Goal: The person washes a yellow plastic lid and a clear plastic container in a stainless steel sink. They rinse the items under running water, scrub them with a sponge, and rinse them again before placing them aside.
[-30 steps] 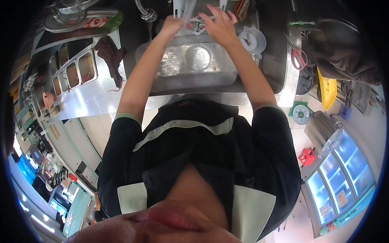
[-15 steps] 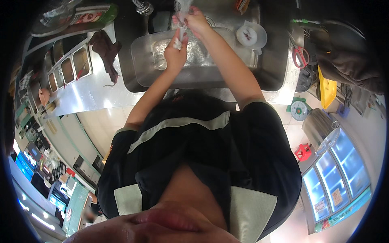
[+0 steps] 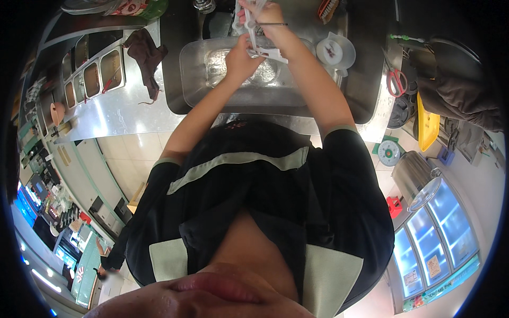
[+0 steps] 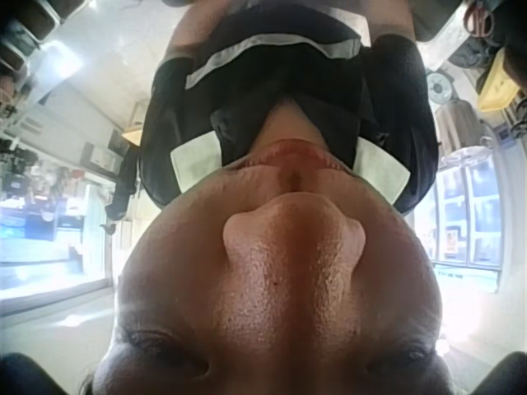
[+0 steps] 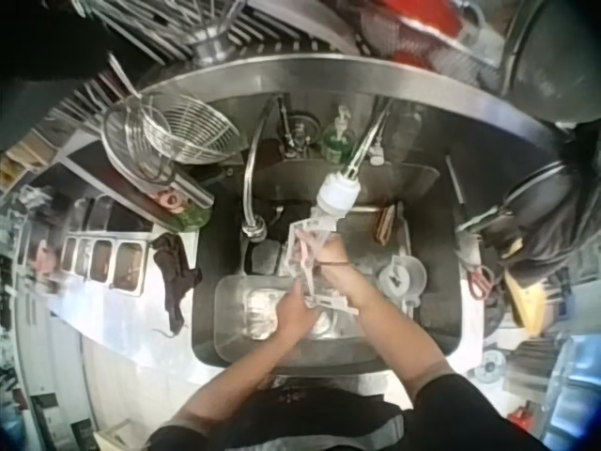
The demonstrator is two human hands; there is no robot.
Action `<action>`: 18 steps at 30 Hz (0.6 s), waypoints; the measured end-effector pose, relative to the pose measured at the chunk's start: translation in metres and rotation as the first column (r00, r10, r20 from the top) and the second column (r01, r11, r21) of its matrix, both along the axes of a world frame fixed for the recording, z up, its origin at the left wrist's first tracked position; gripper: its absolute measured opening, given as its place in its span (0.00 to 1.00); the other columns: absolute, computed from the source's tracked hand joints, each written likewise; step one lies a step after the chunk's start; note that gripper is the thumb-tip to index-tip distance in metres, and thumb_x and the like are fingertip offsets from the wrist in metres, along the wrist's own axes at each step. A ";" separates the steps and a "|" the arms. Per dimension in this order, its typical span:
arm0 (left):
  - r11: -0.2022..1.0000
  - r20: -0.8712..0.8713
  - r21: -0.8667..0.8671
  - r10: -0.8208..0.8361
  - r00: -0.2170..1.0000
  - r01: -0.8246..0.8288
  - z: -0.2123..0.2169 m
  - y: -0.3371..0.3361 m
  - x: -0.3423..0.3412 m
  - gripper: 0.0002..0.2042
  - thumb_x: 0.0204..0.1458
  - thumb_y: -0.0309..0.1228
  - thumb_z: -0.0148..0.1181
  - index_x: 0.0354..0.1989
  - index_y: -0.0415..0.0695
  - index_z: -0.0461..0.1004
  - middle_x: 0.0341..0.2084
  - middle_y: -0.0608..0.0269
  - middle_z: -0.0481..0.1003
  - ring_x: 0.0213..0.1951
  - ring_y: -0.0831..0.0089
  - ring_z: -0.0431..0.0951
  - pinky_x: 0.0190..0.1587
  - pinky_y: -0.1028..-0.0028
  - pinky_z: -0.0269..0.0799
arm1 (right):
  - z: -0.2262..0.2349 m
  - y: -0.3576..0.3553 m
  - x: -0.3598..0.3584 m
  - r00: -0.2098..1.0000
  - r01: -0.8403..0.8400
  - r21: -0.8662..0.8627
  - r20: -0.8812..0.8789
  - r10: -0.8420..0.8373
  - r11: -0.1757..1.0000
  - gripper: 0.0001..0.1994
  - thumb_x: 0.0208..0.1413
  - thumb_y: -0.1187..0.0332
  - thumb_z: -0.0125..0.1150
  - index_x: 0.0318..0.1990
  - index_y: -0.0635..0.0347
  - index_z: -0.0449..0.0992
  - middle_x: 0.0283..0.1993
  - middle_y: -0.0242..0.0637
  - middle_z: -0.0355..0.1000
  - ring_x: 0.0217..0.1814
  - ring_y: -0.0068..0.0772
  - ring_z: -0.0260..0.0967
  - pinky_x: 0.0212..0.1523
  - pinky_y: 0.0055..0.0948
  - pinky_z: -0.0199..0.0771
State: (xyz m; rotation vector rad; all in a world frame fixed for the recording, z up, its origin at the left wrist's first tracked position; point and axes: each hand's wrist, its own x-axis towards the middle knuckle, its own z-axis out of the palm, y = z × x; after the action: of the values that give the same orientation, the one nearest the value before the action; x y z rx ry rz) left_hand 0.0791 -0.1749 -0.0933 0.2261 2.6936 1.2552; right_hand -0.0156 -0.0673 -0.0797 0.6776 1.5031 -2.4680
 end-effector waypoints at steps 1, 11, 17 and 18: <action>0.999 0.029 -0.036 -0.011 1.000 0.012 0.003 0.000 -0.009 0.31 0.32 0.36 0.68 0.48 0.44 0.62 0.29 0.63 0.76 0.34 0.63 0.75 0.35 0.67 0.69 | -0.004 0.002 -0.009 1.000 0.020 -0.032 -0.019 -0.021 0.999 0.08 0.48 0.69 0.62 0.33 0.60 0.71 0.22 0.37 0.70 0.20 0.30 0.69 0.17 0.28 0.70; 0.987 0.195 0.125 -0.121 0.973 0.098 -0.008 0.009 -0.088 0.35 0.29 0.31 0.70 0.50 0.40 0.59 0.38 0.54 0.74 0.45 0.61 0.72 0.46 0.68 0.66 | -0.058 0.047 -0.070 0.979 -0.206 -0.143 -0.034 0.203 0.968 0.09 0.50 0.63 0.60 0.25 0.54 0.68 0.17 0.30 0.65 0.17 0.25 0.63 0.16 0.24 0.62; 0.984 0.243 0.141 -0.142 0.960 0.110 -0.032 0.015 -0.092 0.38 0.28 0.29 0.72 0.51 0.38 0.57 0.43 0.52 0.72 0.44 0.61 0.73 0.47 0.69 0.67 | -0.065 0.030 -0.071 0.946 -0.314 -0.204 0.023 0.325 0.927 0.13 0.50 0.60 0.60 0.20 0.50 0.65 0.14 0.26 0.61 0.14 0.21 0.58 0.14 0.22 0.57; 0.988 0.228 0.096 -0.140 0.963 0.121 -0.032 0.015 -0.089 0.39 0.27 0.29 0.72 0.51 0.38 0.57 0.43 0.52 0.71 0.43 0.61 0.73 0.47 0.69 0.67 | -0.064 0.028 -0.067 0.943 -0.313 -0.222 0.042 0.330 0.923 0.14 0.49 0.60 0.61 0.18 0.49 0.64 0.14 0.25 0.60 0.14 0.21 0.57 0.14 0.22 0.55</action>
State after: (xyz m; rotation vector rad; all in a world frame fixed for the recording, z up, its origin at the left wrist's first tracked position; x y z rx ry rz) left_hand -0.0096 -0.1598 -0.1256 0.2445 2.3908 1.2671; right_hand -0.0828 -0.0397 -0.1436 0.4412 1.1883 -2.2760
